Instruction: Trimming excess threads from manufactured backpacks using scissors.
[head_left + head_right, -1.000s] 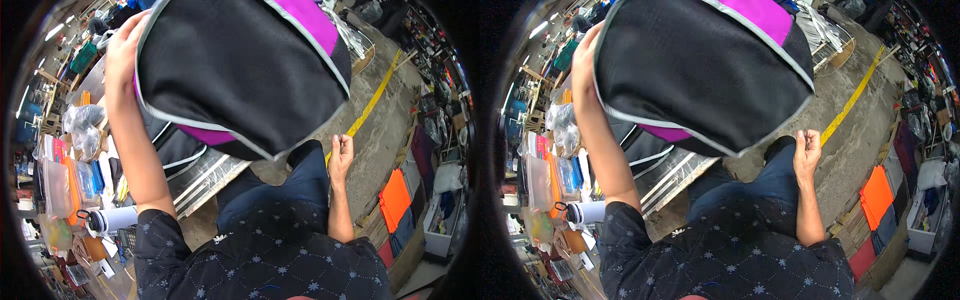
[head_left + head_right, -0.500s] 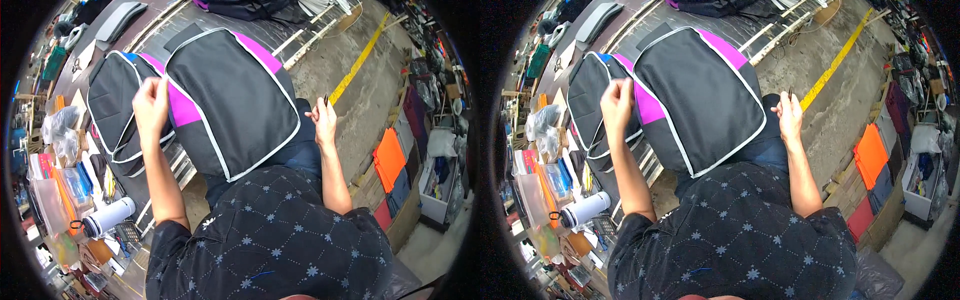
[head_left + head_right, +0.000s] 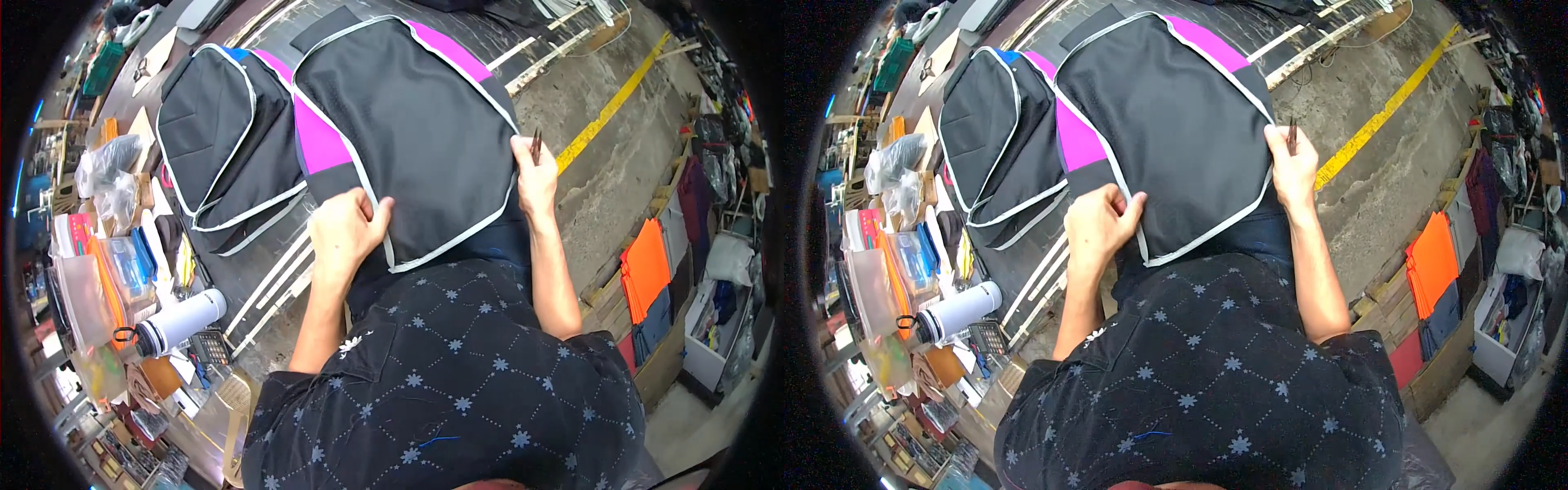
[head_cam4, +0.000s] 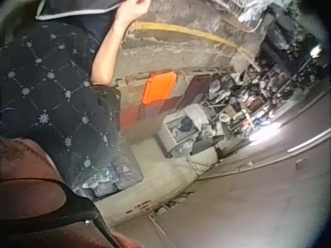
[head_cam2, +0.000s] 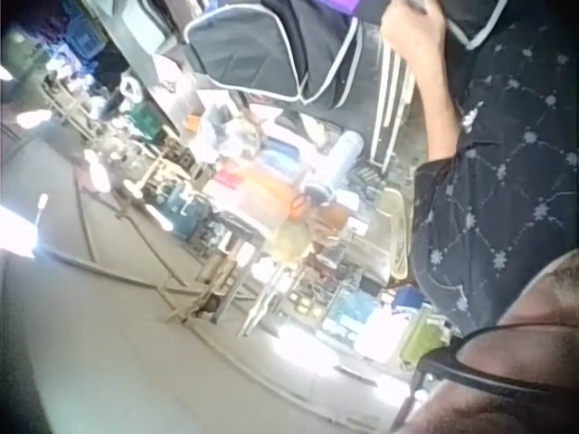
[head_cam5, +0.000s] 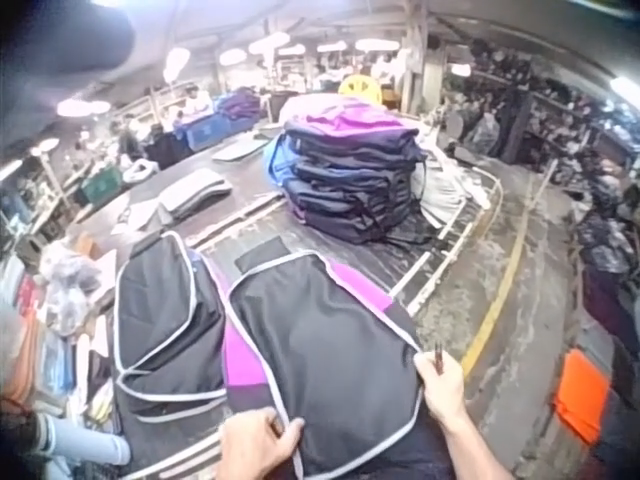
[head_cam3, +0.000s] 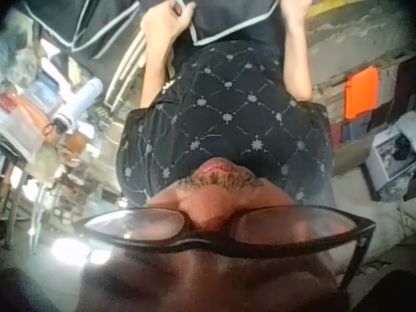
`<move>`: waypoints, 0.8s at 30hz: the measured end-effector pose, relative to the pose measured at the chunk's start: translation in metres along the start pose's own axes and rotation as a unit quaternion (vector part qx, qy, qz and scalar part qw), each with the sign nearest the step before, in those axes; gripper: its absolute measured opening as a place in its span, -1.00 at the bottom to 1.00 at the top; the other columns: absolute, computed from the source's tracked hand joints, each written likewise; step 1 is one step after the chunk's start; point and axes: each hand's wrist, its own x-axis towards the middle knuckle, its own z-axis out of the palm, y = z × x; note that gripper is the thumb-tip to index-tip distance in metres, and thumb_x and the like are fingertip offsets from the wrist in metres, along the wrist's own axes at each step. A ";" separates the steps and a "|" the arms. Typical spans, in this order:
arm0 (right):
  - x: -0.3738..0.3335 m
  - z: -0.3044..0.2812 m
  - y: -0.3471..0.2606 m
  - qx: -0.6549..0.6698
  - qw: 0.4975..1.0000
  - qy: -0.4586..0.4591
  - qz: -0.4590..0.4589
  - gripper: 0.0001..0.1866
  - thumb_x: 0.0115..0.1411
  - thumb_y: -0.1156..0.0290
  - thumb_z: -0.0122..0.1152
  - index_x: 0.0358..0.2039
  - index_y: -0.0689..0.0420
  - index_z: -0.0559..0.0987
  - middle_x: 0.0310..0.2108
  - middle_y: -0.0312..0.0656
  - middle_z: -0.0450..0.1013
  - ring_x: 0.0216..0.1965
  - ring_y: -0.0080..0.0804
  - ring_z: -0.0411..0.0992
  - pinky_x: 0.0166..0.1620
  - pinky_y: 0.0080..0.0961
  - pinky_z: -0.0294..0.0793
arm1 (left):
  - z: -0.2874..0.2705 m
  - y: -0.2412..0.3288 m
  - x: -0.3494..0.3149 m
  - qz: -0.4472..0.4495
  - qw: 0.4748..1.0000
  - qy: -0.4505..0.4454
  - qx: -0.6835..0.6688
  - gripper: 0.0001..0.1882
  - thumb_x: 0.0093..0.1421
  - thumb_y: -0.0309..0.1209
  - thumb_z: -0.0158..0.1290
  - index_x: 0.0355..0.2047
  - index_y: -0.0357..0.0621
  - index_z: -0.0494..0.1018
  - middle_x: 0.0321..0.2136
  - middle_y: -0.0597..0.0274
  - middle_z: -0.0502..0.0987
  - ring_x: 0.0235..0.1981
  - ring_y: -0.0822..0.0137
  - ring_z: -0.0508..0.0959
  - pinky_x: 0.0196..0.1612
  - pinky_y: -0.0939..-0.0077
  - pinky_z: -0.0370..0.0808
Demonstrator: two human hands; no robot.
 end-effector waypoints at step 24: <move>0.104 0.043 -0.086 -0.160 0.945 0.137 -0.250 -0.63 0.30 0.12 0.58 -0.24 0.19 0.70 -0.51 -0.39 0.50 -0.47 -0.62 0.35 -0.35 -0.53 0.41 | 0.042 -0.010 0.109 -0.070 0.911 0.034 -0.405 -0.71 0.49 -0.28 0.18 -0.25 -0.27 0.68 -0.58 0.25 0.65 -0.53 0.47 0.63 -0.42 0.54 0.51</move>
